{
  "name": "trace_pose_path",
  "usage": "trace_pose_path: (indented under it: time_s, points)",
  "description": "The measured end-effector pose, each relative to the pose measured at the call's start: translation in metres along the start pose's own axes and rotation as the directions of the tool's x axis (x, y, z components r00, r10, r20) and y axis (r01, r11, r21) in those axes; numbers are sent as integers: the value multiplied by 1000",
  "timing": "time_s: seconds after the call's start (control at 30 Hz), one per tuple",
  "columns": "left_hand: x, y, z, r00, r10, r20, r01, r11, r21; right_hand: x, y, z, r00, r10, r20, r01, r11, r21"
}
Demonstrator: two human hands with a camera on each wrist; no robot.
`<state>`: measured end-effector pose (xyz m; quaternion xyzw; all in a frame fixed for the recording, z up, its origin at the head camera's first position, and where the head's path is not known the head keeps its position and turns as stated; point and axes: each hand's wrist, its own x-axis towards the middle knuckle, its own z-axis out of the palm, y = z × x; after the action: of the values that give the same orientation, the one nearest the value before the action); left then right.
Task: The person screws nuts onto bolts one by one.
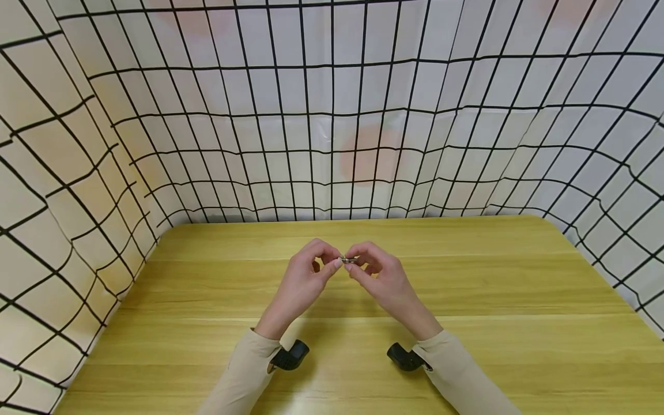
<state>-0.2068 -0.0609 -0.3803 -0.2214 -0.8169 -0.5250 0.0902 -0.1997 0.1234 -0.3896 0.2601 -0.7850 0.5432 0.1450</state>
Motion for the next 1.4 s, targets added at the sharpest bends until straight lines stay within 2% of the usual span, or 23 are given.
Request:
trace_pose_path:
  time_s: [0.17, 0.43, 0.7, 1.1, 1.3, 1.4]
  points:
    - [0, 0, 0, 1000, 1, -4, -1, 1000, -2, 0, -8, 0, 1000, 15, -4, -15, 1000, -6]
    - [0, 0, 2, 1000, 9, -12, -9, 1000, -22, -1, 17, 2, 997, 75, -8, -75, 996, 42]
    - [0, 0, 1, 1000, 12, 0, -12, 1000, -8, -1, 19, 0, 999, 47, -3, -47, 998, 53]
    - [0, -1, -1, 1000, 10, -10, -10, 1000, -10, 2, 18, -1, 997, -71, -4, 71, 997, -40]
    - [0, 0, 0, 1000, 11, -16, -11, 1000, -2, 2, -7, -2, 998, -64, -10, 64, 997, -40]
    - [1, 1, 0, 1000, 10, -19, -10, 1000, 0, 1, -3, -1, 999, -31, -8, 30, 999, -24]
